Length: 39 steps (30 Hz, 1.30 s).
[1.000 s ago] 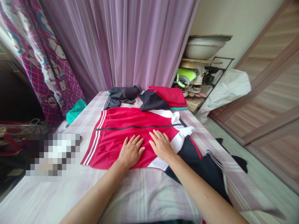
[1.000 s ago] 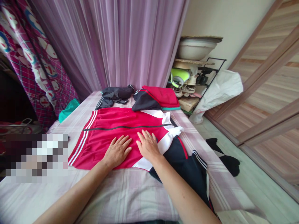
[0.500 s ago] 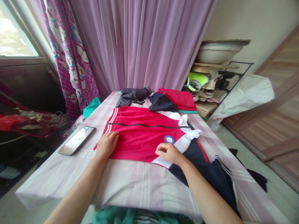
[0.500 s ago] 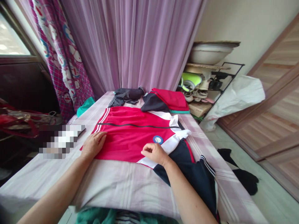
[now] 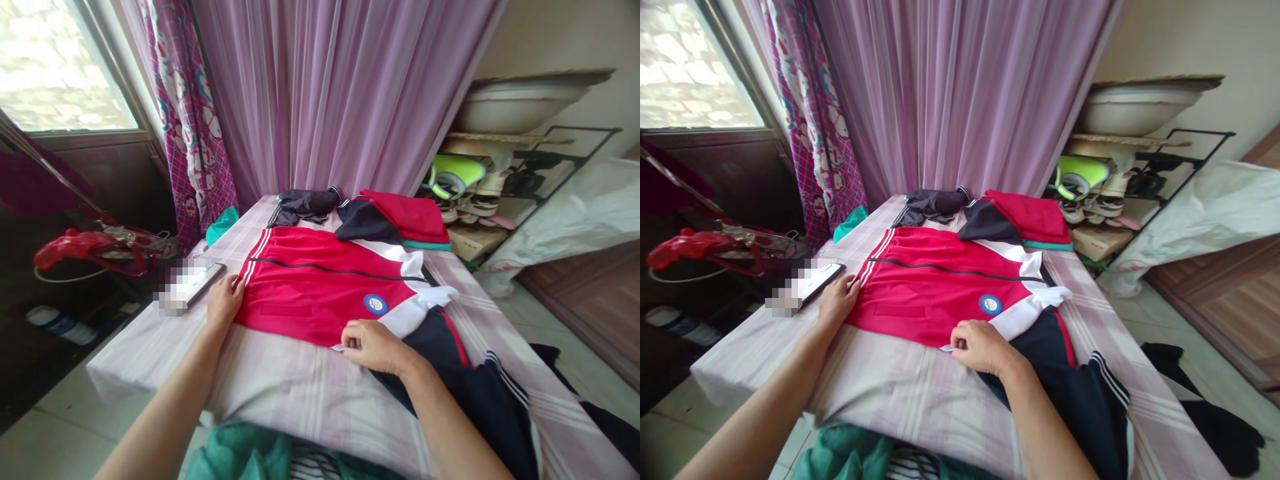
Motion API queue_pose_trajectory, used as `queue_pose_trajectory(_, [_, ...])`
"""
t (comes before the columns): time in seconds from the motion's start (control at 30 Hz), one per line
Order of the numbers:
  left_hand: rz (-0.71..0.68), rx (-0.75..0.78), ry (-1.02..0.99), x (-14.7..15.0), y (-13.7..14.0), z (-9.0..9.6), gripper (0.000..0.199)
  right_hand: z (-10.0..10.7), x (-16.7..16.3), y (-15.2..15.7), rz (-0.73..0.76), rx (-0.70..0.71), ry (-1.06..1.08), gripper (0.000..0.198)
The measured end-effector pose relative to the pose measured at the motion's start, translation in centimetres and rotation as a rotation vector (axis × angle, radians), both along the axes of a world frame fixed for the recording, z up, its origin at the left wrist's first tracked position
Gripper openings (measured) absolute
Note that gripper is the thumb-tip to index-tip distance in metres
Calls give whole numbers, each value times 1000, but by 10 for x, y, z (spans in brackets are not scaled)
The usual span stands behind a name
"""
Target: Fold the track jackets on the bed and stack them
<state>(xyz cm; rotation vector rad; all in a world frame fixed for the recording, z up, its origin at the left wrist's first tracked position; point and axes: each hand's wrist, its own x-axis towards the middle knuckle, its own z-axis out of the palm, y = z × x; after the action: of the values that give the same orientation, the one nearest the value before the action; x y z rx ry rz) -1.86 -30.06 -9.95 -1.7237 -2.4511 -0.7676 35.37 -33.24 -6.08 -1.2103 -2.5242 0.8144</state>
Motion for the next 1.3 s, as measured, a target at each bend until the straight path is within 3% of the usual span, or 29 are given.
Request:
queue_pose_trajectory(0.2, [50, -100, 55, -8, 0, 1, 38, -9, 9, 7, 8, -348, 198, 12])
queue_pose_trajectory(0.47, [51, -89, 79, -6, 0, 1, 32, -14, 13, 14, 10, -454, 299, 13])
queue_pose_trajectory(0.6, [162, -71, 51, -6, -3, 7, 31, -14, 14, 15, 38, -438, 282, 14])
queue_pose_trajectory(0.73, [156, -148, 51, -7, -4, 13, 34, -14, 10, 12, 65, -372, 222, 15])
queue_pose_trajectory(0.93, [114, -57, -68, -14, -5, 7, 40, -24, 6, 14, -45, -244, 247, 32])
queue_pose_trajectory(1.0, [84, 20, -38, -14, -4, 5, 40, -28, 7, 19, -187, -97, 314, 34])
queue_pose_trajectory(1.1, [-110, 74, 48, -7, 0, 4, 42, -32, 12, 30, -387, 210, 345, 38])
queue_pose_trajectory(1.2, [-297, -28, 114, 6, 7, 1, 46, -41, 23, 40, -529, 373, 88, 48])
queue_pose_trajectory(1.3, [-383, -117, 171, 17, 12, -4, 50, -51, 37, 43, -721, 310, -297, 61])
